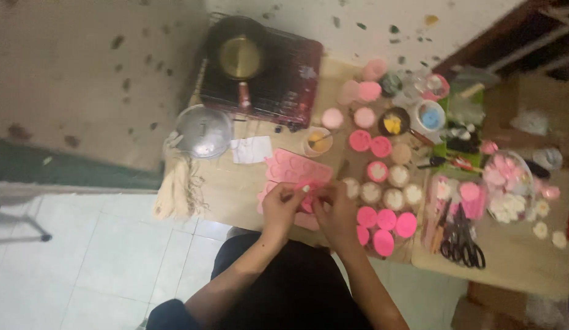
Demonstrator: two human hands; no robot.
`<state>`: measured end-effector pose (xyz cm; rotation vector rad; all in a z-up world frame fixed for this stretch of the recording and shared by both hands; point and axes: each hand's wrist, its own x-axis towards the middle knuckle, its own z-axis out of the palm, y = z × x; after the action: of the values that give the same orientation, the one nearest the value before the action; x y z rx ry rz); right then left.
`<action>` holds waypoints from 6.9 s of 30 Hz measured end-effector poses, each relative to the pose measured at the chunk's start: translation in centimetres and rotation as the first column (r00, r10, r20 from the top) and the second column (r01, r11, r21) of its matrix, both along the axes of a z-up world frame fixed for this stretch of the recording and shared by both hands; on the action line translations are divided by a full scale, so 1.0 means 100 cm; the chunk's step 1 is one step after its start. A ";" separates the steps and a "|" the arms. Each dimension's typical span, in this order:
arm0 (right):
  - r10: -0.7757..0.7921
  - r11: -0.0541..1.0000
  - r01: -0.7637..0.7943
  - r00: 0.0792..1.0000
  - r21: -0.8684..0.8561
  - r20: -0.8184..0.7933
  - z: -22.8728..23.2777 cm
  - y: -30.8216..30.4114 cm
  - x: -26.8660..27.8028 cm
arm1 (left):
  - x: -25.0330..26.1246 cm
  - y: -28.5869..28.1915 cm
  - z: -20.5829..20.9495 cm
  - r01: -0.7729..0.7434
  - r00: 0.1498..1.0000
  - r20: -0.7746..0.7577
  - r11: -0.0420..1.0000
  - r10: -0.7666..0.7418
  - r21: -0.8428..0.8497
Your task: The person is preparing decorative candles by removing flower-shaped wax from molds and inspecting them.
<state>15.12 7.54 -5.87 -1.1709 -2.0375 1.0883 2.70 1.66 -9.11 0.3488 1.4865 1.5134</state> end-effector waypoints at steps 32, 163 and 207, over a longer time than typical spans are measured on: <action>0.032 0.979 -0.125 0.873 0.161 0.487 -0.246 0.264 0.134 | 0.008 -0.055 -0.129 0.025 0.928 0.350 0.917 0.127 -0.398; -0.032 0.992 0.011 0.986 -0.126 -0.162 0.074 0.082 0.225 | 0.121 0.105 0.146 0.740 0.645 -0.047 0.608 -0.763 0.286; -0.037 0.930 -0.106 0.926 -0.353 -0.376 0.072 0.076 0.232 | 0.124 0.107 0.125 0.661 0.681 0.142 0.686 -0.718 0.304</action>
<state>38.37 15.16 1.32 -0.9961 -1.6016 1.6282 15.14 12.39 3.41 0.7425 0.8115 1.0367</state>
